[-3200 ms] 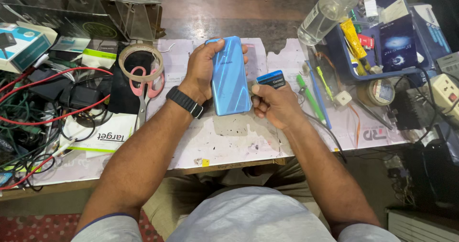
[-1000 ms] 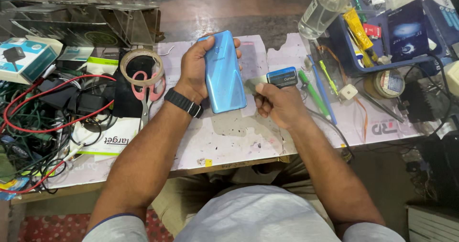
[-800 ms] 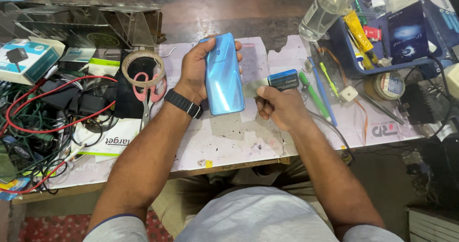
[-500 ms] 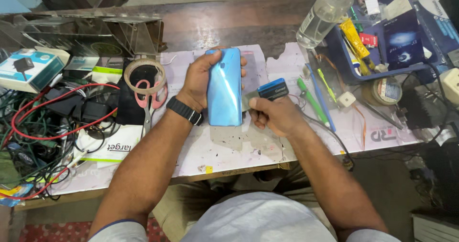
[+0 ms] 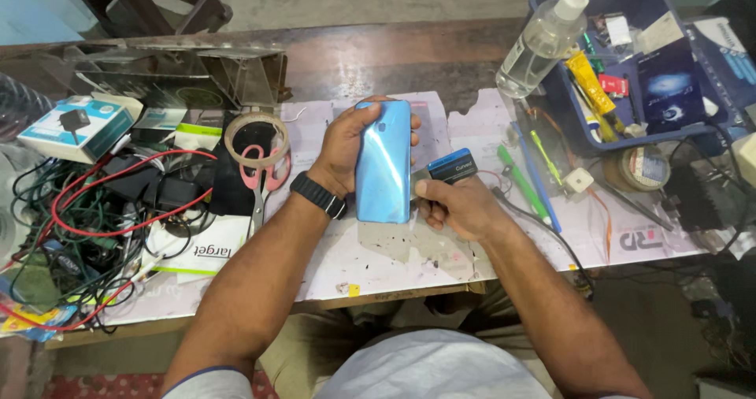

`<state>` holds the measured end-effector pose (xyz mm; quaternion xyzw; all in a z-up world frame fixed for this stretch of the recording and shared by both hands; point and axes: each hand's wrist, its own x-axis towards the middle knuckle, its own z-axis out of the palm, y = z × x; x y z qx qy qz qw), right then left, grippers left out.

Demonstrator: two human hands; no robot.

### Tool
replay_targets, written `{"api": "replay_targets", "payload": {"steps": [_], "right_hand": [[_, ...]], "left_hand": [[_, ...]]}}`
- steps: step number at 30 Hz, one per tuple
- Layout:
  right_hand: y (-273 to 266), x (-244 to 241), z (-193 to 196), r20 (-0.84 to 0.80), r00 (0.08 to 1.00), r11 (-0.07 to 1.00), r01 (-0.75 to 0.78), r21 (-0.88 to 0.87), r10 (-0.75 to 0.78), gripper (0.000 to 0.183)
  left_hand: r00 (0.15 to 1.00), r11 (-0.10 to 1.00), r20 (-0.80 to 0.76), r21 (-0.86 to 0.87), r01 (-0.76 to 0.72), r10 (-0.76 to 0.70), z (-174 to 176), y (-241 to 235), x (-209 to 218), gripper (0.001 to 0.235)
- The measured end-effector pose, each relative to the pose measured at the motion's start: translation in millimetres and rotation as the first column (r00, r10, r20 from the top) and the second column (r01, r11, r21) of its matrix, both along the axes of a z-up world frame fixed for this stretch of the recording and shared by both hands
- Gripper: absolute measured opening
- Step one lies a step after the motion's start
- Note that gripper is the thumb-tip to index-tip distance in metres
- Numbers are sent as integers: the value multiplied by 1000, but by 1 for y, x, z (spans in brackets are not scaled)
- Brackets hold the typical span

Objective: The person inspects a blue smartphone, then uses a prying tool to remove the back cover, exposing the internal components. The person handles the phone and its parts on a cluttered workbench.

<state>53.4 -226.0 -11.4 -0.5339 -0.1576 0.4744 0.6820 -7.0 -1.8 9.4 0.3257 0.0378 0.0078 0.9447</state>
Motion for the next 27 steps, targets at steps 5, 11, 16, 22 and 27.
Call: {"api": "replay_targets", "payload": {"steps": [5, 11, 16, 22, 27], "right_hand": [[3, 0, -6, -18, 999, 995, 49, -90, -51, 13], [1, -2, -1, 19, 1000, 999, 18, -28, -18, 12], [1, -5, 1, 53, 998, 1000, 20, -7, -20, 13], [2, -1, -6, 22, 999, 999, 41, -1, -41, 13], [1, -1, -9, 26, 998, 999, 52, 16, -52, 15]], "left_hand": [[1000, 1000, -22, 16, -10, 10, -6, 1, 4, 37], [1000, 998, 20, 54, -10, 9, -11, 5, 4, 36], [1000, 997, 8, 69, -25, 24, -9, 4, 3, 35], [998, 996, -21, 76, -56, 58, -8, 3, 4, 34], [995, 993, -27, 74, -95, 97, -7, 2, 5, 36]]}}
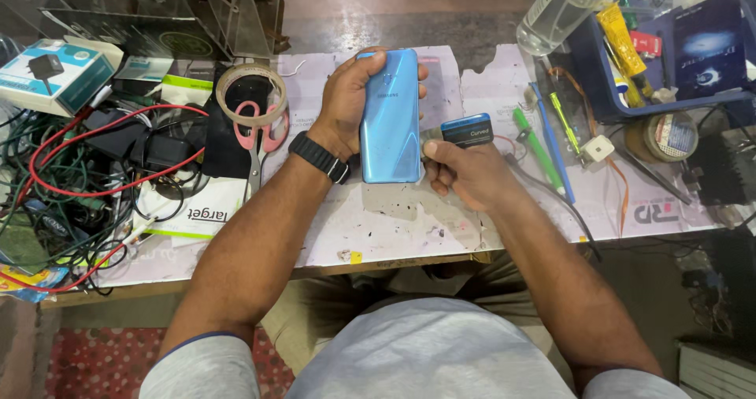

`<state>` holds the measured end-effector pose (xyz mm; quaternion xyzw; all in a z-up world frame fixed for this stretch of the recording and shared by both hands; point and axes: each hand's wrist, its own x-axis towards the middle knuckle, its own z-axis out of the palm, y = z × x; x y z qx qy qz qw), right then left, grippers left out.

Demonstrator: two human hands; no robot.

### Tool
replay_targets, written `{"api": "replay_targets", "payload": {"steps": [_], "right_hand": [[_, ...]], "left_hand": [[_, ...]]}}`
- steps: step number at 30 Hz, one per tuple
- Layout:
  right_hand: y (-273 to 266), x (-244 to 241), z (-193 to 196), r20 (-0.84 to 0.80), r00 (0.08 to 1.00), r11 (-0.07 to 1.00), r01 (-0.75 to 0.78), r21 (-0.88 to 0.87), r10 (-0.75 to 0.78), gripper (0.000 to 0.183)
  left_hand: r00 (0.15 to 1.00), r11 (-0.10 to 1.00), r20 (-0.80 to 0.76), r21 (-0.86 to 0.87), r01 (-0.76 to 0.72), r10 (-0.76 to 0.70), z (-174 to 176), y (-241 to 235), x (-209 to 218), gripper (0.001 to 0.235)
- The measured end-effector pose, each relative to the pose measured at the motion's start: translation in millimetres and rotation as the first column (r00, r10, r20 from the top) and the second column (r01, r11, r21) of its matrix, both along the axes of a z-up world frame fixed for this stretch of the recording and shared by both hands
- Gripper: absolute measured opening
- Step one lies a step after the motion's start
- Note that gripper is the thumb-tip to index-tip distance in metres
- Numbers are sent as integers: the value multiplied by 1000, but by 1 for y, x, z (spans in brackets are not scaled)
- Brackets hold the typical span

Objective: The person inspects a blue smartphone, then uses a prying tool to remove the back cover, exposing the internal components. The person handles the phone and its parts on a cluttered workbench.

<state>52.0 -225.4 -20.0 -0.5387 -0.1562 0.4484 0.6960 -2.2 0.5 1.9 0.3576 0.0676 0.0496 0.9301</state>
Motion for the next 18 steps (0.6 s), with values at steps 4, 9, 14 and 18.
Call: {"api": "replay_targets", "payload": {"steps": [4, 9, 14, 18], "right_hand": [[1, -1, 0, -11, 1000, 1000, 12, 9, -12, 19], [3, -7, 2, 104, 994, 997, 25, -77, -17, 18], [2, 1, 13, 103, 988, 993, 117, -32, -113, 20], [2, 5, 15, 111, 979, 985, 167, 50, -172, 20]], "left_hand": [[999, 1000, -32, 3, -1, 1, -1, 0, 1, 34], [995, 995, 6, 36, 96, -96, -8, 6, 2, 35], [979, 979, 57, -27, 200, -198, -12, 2, 3, 39], [975, 974, 90, -75, 212, -205, -11, -2, 3, 57]]}}
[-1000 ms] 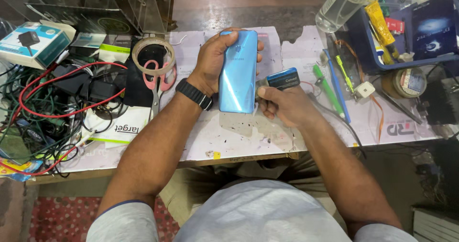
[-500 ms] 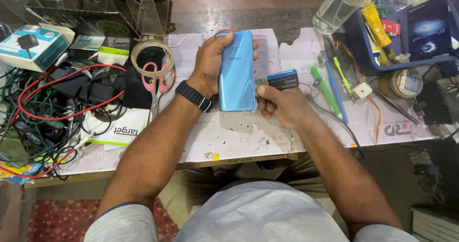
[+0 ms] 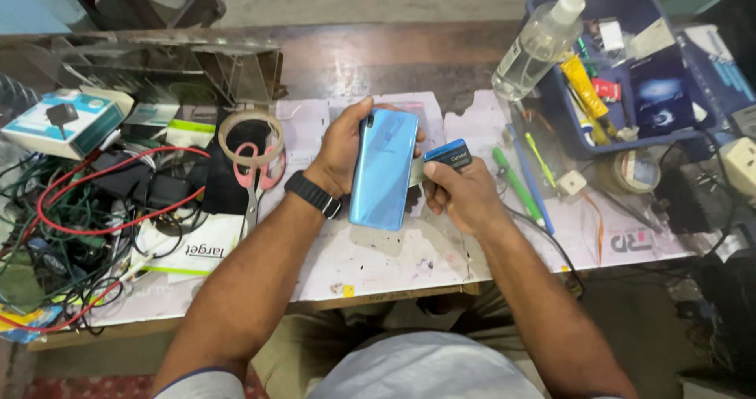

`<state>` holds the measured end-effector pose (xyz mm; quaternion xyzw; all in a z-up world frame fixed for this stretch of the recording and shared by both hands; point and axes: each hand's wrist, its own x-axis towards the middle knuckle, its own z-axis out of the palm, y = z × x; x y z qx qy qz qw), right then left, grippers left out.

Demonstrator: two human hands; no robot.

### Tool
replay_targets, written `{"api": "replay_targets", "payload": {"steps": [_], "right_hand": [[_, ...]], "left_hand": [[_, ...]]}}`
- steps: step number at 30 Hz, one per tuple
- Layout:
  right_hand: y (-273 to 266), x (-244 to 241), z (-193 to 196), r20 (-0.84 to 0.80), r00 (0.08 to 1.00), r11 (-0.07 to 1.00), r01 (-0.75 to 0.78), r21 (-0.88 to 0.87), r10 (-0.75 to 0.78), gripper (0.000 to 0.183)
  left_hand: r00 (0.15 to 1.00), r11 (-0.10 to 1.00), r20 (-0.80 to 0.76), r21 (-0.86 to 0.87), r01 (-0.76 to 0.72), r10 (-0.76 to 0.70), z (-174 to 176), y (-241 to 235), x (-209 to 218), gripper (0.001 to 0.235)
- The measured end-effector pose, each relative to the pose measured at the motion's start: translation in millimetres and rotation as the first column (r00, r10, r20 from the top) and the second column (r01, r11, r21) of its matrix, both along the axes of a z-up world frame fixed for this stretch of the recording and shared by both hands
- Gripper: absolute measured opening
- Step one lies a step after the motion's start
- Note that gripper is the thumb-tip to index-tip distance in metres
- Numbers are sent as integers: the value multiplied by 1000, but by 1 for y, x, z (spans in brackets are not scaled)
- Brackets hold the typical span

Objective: The person inspects a blue smartphone, then uses a prying tool to remove the back cover, exposing the internal components. The person handles the phone and its parts on a cluttered workbench.

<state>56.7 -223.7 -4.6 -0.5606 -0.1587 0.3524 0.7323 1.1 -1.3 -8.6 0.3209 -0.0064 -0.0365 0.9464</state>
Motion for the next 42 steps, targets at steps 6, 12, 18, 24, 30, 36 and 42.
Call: {"api": "replay_targets", "payload": {"steps": [6, 12, 18, 24, 30, 36, 42], "right_hand": [[0, 5, 0, -4, 1000, 998, 31, 52, -31, 21], [-1, 11, 5, -60, 994, 994, 97, 55, -93, 20], [1, 16, 9, -75, 989, 989, 132, 72, -127, 18], [6, 19, 11, -46, 986, 984, 162, 79, -159, 21], [8, 27, 10, -42, 988, 985, 150, 80, -147, 21], [13, 33, 10, -6, 992, 990, 128, 66, -128, 24], [15, 32, 18, -37, 993, 992, 117, 41, -116, 22]], "left_hand": [[1000, 1000, 0, -24, 10, -10, 4, 2, 0, 60], [1000, 1000, -6, 30, -3, 3, 1, 1, 0, 59], [1000, 995, 0, 102, 15, -15, -5, 2, 1, 60], [996, 995, -15, 40, 87, -86, 0, -1, -1, 59], [990, 991, -43, -19, 134, -135, 7, -4, -4, 57], [991, 991, 0, 24, 134, -134, 11, -4, -6, 72], [993, 991, -24, 69, 116, -115, 14, -6, -7, 71]]}}
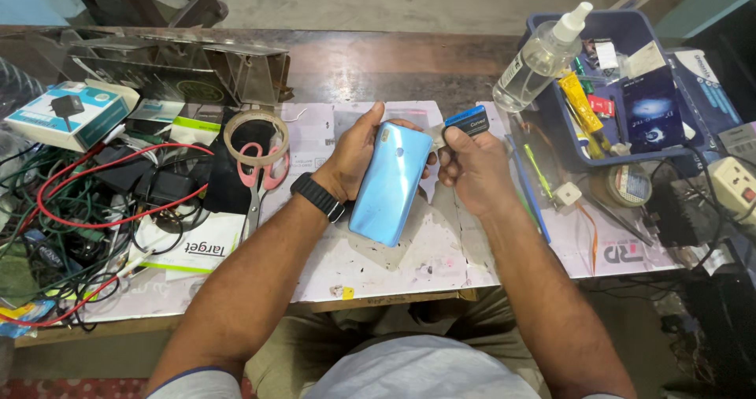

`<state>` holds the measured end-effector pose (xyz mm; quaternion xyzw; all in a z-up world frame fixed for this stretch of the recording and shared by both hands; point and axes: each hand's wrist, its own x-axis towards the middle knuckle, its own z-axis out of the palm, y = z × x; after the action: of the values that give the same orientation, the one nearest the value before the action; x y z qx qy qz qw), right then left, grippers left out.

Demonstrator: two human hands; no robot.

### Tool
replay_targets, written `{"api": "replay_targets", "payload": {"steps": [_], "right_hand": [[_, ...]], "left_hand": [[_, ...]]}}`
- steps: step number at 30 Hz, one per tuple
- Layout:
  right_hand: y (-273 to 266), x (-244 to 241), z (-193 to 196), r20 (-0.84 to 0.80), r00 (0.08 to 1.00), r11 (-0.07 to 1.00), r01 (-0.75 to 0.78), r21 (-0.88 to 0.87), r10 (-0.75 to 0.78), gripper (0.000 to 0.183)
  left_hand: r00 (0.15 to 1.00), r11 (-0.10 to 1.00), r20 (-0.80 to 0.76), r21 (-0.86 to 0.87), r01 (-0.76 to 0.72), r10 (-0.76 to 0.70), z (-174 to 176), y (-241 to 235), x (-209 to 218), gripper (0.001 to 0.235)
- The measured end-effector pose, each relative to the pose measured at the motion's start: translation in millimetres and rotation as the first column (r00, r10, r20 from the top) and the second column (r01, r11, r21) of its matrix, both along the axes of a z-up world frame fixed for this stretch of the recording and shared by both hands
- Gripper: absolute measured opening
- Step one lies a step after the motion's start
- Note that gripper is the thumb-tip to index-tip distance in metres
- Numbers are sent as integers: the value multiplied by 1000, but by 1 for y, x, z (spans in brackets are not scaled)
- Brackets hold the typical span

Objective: The person inspects a blue smartphone, then uses a prying tool to remove the back cover, exposing the internal components. The person handles the phone and its parts on a cluttered workbench.

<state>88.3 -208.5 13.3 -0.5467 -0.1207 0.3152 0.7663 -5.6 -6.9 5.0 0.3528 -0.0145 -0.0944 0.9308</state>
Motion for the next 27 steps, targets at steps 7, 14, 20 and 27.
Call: {"api": "replay_targets", "payload": {"steps": [7, 14, 20, 27], "right_hand": [[1, -10, 15, 52, 999, 1000, 5, 0, -5, 21], [5, -18, 22, 47, 998, 999, -39, -12, 39, 21], [9, -17, 17, 51, 997, 999, -49, 4, 49, 19], [7, -13, 11, 73, 995, 997, -64, 42, 61, 20]], "left_hand": [[996, 997, -59, 44, -68, 71, -3, -1, 3, 79], [994, 997, -76, -25, -79, 77, -10, 2, 7, 82], [992, 996, -98, -31, -79, 76, -18, 4, 10, 75], [988, 988, -34, 43, -147, 148, -22, 7, 10, 71]]}}
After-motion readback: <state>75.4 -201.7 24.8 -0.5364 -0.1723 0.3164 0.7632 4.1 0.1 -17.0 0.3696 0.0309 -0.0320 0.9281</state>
